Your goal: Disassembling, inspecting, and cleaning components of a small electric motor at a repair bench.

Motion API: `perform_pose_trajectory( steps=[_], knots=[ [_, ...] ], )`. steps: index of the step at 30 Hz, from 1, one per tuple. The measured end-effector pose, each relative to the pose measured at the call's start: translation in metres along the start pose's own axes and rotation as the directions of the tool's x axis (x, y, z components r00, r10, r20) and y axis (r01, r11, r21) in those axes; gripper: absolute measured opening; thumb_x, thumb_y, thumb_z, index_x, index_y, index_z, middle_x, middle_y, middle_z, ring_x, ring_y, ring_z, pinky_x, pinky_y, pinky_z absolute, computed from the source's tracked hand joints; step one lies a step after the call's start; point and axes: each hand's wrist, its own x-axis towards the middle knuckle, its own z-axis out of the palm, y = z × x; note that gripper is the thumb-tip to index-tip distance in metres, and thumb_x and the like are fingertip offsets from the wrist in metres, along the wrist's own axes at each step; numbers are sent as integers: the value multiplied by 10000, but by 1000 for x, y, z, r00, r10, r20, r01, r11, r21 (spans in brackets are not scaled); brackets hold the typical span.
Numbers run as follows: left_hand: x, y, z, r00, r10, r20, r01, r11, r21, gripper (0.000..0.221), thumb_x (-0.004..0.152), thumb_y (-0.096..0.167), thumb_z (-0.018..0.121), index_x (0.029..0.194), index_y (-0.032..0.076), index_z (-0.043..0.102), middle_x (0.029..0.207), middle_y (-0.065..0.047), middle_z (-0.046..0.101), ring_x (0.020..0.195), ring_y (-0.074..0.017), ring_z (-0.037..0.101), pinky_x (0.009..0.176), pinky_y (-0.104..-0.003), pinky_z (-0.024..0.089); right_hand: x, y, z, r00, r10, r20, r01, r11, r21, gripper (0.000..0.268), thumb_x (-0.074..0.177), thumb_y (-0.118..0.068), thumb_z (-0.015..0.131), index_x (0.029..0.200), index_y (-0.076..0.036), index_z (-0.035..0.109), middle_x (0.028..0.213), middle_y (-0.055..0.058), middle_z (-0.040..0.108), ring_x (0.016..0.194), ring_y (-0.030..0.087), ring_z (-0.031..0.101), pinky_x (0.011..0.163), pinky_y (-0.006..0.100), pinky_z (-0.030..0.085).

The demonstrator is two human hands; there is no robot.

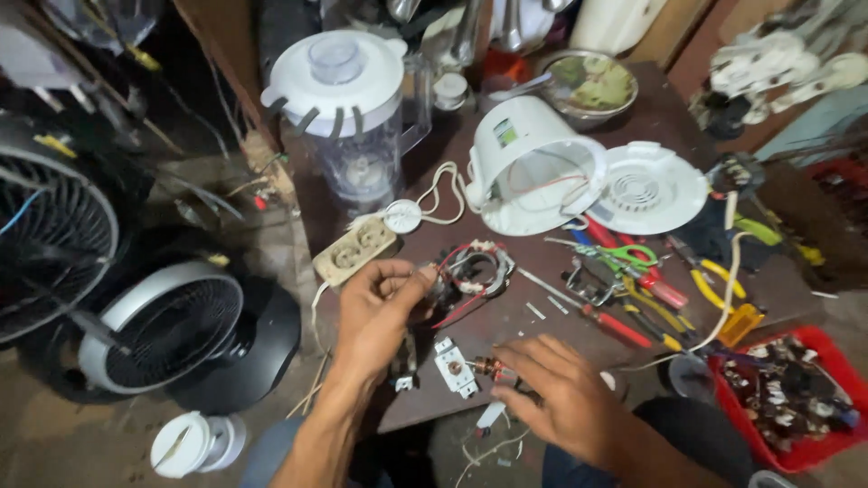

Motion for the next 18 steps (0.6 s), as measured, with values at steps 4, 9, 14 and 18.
perform_pose_trajectory(
  steps=[4, 9, 14, 18],
  knots=[
    [-5, 1, -3, 999, 32, 21, -33, 999, 31, 183, 831, 59, 779, 944, 5, 645, 686, -104, 678, 608, -174, 650, 593, -276, 543, -4, 9, -14, 977, 210, 19, -211, 975, 70, 402, 883, -349, 718, 1168, -70, 665, 1059, 87, 721, 983, 242, 679, 859, 355, 510],
    [-8, 6, -3, 1000, 3, -20, -3, 1000, -24, 191, 816, 52, 787, 938, -11, 653, 644, -92, 630, 552, -214, 629, 593, -316, 556, 11, 23, -73, 668, 716, -201, -718, 692, 75, 383, 780, -283, 789, 1129, -181, 672, 1027, -4, 766, 970, 138, 703, 888, 283, 514],
    [-5, 4, -7, 1000, 25, 8, -25, 999, -27, 187, 836, 25, 753, 980, -35, 650, 729, -131, 683, 691, -197, 672, 644, -356, 617, 8, 73, -122, 603, 748, -278, -796, 588, -146, 490, 856, -252, 733, 1263, -32, 570, 1189, 159, 688, 1099, 329, 651, 897, 464, 492],
    [-13, 16, -6, 1000, -13, 21, 13, 999, 30, 214, 842, 40, 760, 1015, -34, 660, 730, -110, 662, 673, -211, 662, 671, -345, 617, 6, 105, -131, 488, 849, -202, -866, 443, -231, 499, 885, -284, 716, 1303, -61, 558, 1263, 192, 660, 1178, 411, 605, 885, 534, 478]
  ],
)
